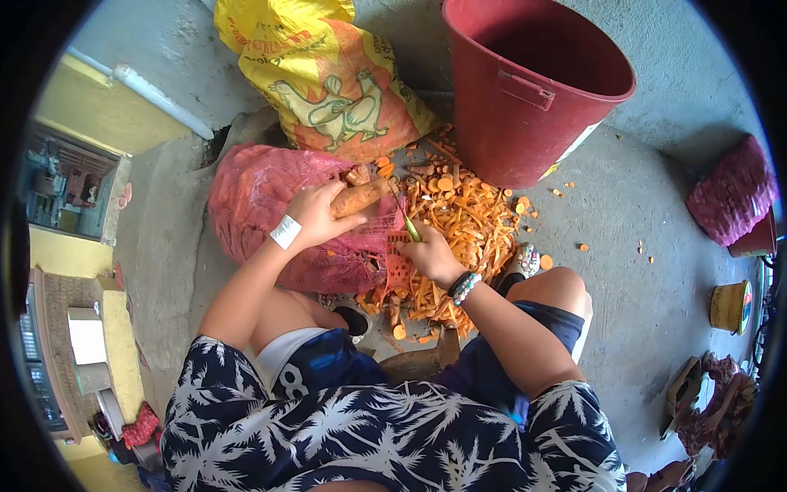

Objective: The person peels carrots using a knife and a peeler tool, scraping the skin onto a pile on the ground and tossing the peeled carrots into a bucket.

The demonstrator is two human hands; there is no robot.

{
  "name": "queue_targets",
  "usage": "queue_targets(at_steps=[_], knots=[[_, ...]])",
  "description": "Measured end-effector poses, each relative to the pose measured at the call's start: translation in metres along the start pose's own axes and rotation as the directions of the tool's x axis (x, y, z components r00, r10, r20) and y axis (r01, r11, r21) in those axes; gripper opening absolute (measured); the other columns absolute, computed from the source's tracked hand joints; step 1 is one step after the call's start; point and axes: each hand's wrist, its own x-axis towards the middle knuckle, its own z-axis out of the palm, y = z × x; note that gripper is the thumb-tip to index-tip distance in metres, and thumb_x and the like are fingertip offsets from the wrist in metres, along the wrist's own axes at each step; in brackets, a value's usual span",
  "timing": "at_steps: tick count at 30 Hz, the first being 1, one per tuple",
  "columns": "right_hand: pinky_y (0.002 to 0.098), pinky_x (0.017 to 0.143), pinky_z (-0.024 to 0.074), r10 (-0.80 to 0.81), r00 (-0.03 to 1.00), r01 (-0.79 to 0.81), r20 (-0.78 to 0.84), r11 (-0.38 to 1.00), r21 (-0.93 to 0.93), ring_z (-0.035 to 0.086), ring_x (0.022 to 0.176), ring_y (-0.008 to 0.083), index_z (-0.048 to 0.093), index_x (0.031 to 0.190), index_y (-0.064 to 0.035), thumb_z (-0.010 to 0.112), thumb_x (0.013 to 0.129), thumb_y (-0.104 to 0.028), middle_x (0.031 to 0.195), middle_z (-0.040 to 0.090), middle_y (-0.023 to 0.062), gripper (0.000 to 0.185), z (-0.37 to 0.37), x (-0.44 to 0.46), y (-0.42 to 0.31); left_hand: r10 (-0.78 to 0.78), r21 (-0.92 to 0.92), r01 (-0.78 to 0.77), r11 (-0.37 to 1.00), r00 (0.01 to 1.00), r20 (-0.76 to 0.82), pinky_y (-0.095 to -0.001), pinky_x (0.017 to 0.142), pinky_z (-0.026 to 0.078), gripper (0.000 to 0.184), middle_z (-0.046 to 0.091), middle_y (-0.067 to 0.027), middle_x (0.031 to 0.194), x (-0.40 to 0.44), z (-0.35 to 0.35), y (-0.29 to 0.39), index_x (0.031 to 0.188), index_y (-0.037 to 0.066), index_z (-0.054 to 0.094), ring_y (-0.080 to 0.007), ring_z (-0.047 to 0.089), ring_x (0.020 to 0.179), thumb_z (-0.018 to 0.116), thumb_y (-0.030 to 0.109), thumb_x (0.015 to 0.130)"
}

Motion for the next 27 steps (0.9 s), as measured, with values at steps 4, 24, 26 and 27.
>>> queue_targets(at_steps=[4,24,26,27], knots=[[0.0258,0.058,0.0436,0.091,0.996,-0.091,0.023,0.996,0.013,0.053,0.067,0.0099,0.052,0.107,0.002,0.055,0.077,-0.004,0.08,0.06,0.0057,0.031,0.001,-0.008,-0.001,0.02,-0.043,-0.018,0.999,0.999,0.038,-0.0407,0.06,0.049,0.044,0.061,-0.0156,0.075,-0.007,-0.004,0.018,0.088,0.004,0.059,-0.0336,0.061,0.069,0.071,0.038,0.064],[0.043,0.079,0.0457,0.119,0.991,-0.021,0.062,0.595,-0.803,0.057,0.087,0.0372,0.055,0.1,0.0033,0.044,0.076,-0.018,0.092,0.059,0.0257,0.034,-0.015,0.04,0.046,-0.132,-0.93,0.001,-0.367,0.99,0.053,-0.0272,0.074,0.043,0.036,0.056,-0.0079,0.093,-0.014,0.009,0.053,0.098,0.003,0.05,-0.0158,0.055,0.082,0.065,0.03,0.079],[0.0388,0.066,0.0487,0.055,0.998,-0.059,-0.028,0.695,-0.717,0.06,0.076,0.0305,0.053,0.102,0.0028,0.046,0.079,-0.013,0.085,0.06,0.0222,0.029,-0.009,0.036,0.05,-0.297,-0.972,-0.032,-0.233,0.954,0.04,-0.0293,0.078,0.043,0.037,0.054,-0.0075,0.098,-0.014,0.021,0.034,0.104,0.004,0.048,-0.017,0.053,0.09,0.065,0.025,0.079],[0.0339,0.056,0.0451,0.195,0.981,-0.188,-0.011,0.927,-0.324,0.058,0.068,0.0249,0.052,0.102,0.0012,0.048,0.079,-0.01,0.08,0.059,0.0164,0.026,-0.006,0.024,0.033,-0.438,-0.996,-0.018,-0.092,0.899,0.024,-0.0313,0.081,0.043,0.04,0.053,-0.0072,0.103,-0.015,0.028,0.025,0.111,0.004,0.046,-0.0183,0.051,0.098,0.065,0.02,0.079]])
